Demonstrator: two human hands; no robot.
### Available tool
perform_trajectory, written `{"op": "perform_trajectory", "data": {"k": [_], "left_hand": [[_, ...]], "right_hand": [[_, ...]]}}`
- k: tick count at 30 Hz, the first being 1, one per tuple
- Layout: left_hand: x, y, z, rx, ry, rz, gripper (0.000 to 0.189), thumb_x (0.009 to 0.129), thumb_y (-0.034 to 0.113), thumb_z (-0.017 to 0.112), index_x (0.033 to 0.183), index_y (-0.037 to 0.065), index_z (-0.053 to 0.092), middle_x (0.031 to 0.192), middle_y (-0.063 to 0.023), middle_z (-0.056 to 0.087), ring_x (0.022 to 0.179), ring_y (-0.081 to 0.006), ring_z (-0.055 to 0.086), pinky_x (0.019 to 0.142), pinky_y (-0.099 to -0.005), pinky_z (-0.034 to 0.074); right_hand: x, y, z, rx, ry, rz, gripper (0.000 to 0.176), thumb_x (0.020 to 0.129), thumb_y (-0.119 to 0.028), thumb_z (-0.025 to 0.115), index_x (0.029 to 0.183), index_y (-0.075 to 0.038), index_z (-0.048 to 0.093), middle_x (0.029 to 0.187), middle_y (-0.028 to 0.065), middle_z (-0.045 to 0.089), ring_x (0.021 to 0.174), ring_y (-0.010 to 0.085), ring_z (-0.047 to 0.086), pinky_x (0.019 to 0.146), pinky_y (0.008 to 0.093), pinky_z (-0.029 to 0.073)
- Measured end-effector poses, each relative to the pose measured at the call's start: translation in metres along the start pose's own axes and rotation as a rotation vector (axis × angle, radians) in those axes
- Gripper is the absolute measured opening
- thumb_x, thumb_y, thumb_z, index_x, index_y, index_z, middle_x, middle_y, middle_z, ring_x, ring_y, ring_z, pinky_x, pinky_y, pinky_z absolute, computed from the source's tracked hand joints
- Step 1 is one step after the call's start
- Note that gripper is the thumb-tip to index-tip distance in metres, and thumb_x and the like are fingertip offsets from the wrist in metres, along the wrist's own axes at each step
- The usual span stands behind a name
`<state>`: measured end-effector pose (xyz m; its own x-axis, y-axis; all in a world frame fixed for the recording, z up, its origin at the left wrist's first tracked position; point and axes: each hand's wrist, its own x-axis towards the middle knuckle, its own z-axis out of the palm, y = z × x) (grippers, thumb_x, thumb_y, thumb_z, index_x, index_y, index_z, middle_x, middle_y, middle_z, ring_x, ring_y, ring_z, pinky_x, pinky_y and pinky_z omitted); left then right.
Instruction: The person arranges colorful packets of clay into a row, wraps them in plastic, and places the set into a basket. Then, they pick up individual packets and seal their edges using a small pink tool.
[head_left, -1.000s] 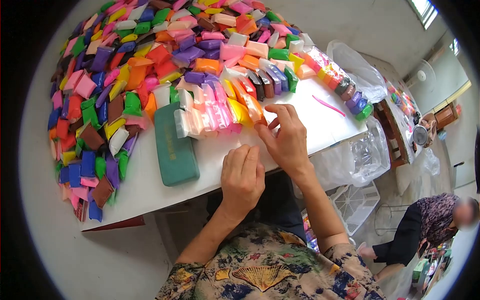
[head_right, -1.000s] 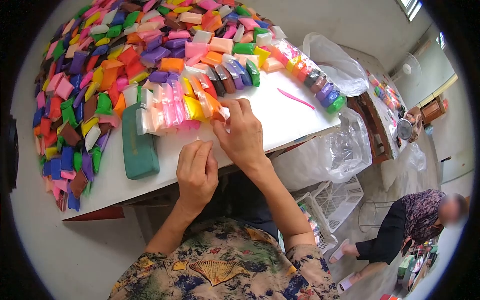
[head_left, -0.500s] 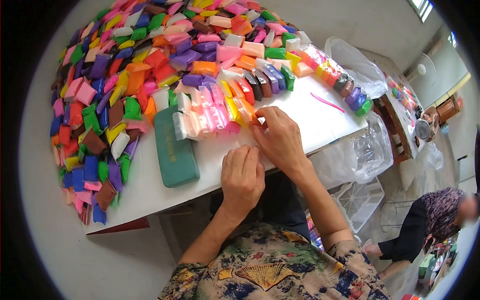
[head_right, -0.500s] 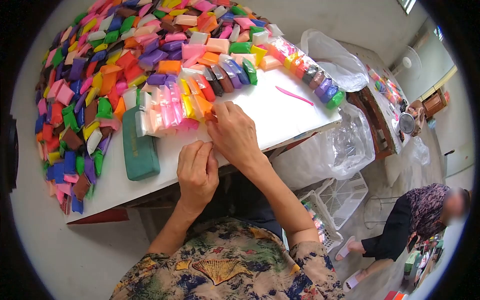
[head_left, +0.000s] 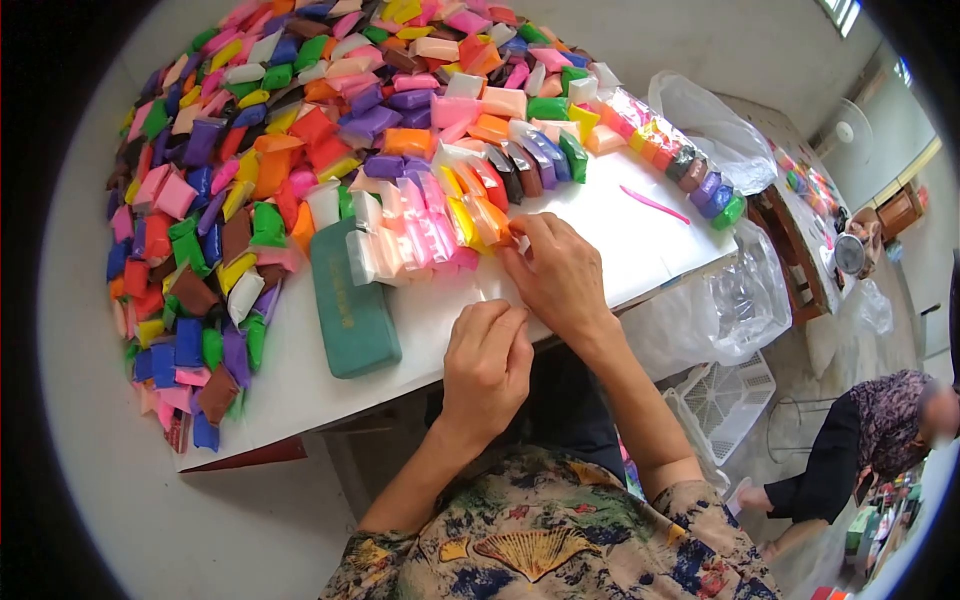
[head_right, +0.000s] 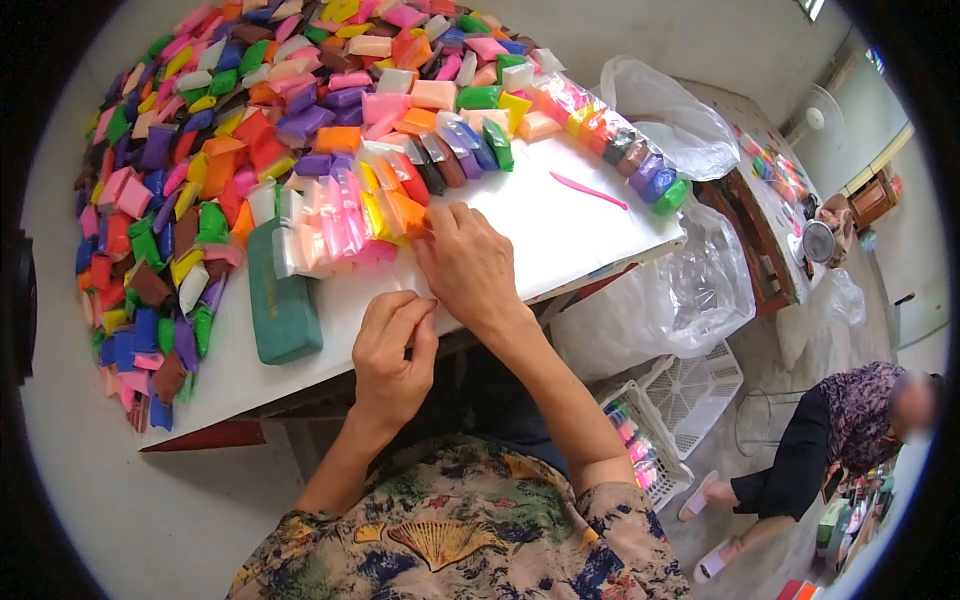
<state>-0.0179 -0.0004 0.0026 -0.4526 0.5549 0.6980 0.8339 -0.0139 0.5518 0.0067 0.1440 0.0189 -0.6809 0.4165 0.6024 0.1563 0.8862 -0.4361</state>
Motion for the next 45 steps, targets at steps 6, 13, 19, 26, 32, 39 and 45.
{"op": "perform_trajectory", "data": {"k": [6, 13, 19, 26, 32, 39, 45], "left_hand": [[0.008, 0.023, -0.056, 0.012, -0.037, 0.033, 0.021, 0.080, -0.009, 0.067, 0.101, -0.004, 0.065, 0.096, -0.0161, 0.063, 0.084, -0.0335, 0.063, 0.075, -0.0402, 0.052], [0.034, 0.024, -0.126, 0.237, -0.049, 0.059, 0.022, 0.081, -0.009, 0.066, 0.102, -0.001, 0.067, 0.097, -0.0151, 0.065, 0.084, -0.0294, 0.064, 0.076, -0.0362, 0.052], [0.086, -0.006, -0.156, 0.233, 0.060, -0.126, 0.014, 0.092, 0.001, 0.061, 0.105, -0.001, 0.067, 0.095, -0.0086, 0.067, 0.076, -0.0149, 0.060, 0.069, -0.0268, 0.048], [0.151, -0.099, -0.184, -0.386, 0.123, -0.509, 0.030, 0.093, 0.007, 0.059, 0.121, -0.004, 0.062, 0.088, -0.0056, 0.070, 0.065, -0.0041, 0.056, 0.060, -0.0211, 0.046], [0.192, -0.150, -0.159, -0.122, 0.130, -0.489, 0.034, 0.093, 0.008, 0.059, 0.125, -0.001, 0.061, 0.092, -0.0068, 0.072, 0.064, -0.0059, 0.058, 0.060, -0.0190, 0.046], [0.214, -0.204, -0.136, 0.951, -0.216, -0.092, 0.054, 0.079, 0.020, 0.069, 0.130, 0.007, 0.059, 0.119, -0.0158, 0.064, 0.111, -0.0314, 0.057, 0.093, -0.0464, 0.044], [0.219, -0.211, -0.129, 0.991, -0.180, -0.127, 0.062, 0.075, 0.025, 0.070, 0.134, 0.009, 0.056, 0.124, -0.0138, 0.062, 0.119, -0.0343, 0.052, 0.098, -0.0555, 0.039]], "right_hand": [[-0.008, 0.008, -0.007, 0.124, -0.005, 0.033, 0.020, 0.085, -0.014, 0.074, 0.099, -0.002, 0.067, 0.093, 0.0131, 0.068, 0.075, 0.0292, 0.068, 0.070, 0.0391, 0.054], [-0.004, 0.004, -0.002, 0.036, -0.013, 0.031, 0.020, 0.086, -0.016, 0.073, 0.098, -0.002, 0.066, 0.093, 0.0137, 0.066, 0.080, 0.0297, 0.067, 0.072, 0.0404, 0.053], [-0.017, 0.010, -0.008, 0.149, 0.013, 0.069, 0.020, 0.085, -0.014, 0.071, 0.098, -0.001, 0.063, 0.092, 0.0150, 0.063, 0.084, 0.0306, 0.065, 0.074, 0.0418, 0.052], [-0.031, 0.017, -0.018, 0.285, 0.091, 0.062, 0.015, 0.083, -0.002, 0.070, 0.094, 0.000, 0.060, 0.085, 0.0137, 0.061, 0.070, 0.0282, 0.063, 0.065, 0.0398, 0.050], [-0.034, 0.015, -0.020, 0.266, 0.098, 0.047, 0.014, 0.082, 0.001, 0.069, 0.092, 0.000, 0.060, 0.085, 0.0133, 0.061, 0.071, 0.0285, 0.063, 0.066, 0.0392, 0.050], [-0.033, 0.017, -0.015, 0.240, 0.132, 0.026, 0.013, 0.080, 0.002, 0.069, 0.090, 0.000, 0.059, 0.086, 0.0131, 0.062, 0.073, 0.0293, 0.063, 0.068, 0.0396, 0.050], [-0.033, 0.016, -0.012, 0.237, 0.150, 0.031, 0.014, 0.080, 0.002, 0.069, 0.089, 0.000, 0.059, 0.085, 0.0131, 0.061, 0.075, 0.0293, 0.062, 0.068, 0.0388, 0.050]]}}
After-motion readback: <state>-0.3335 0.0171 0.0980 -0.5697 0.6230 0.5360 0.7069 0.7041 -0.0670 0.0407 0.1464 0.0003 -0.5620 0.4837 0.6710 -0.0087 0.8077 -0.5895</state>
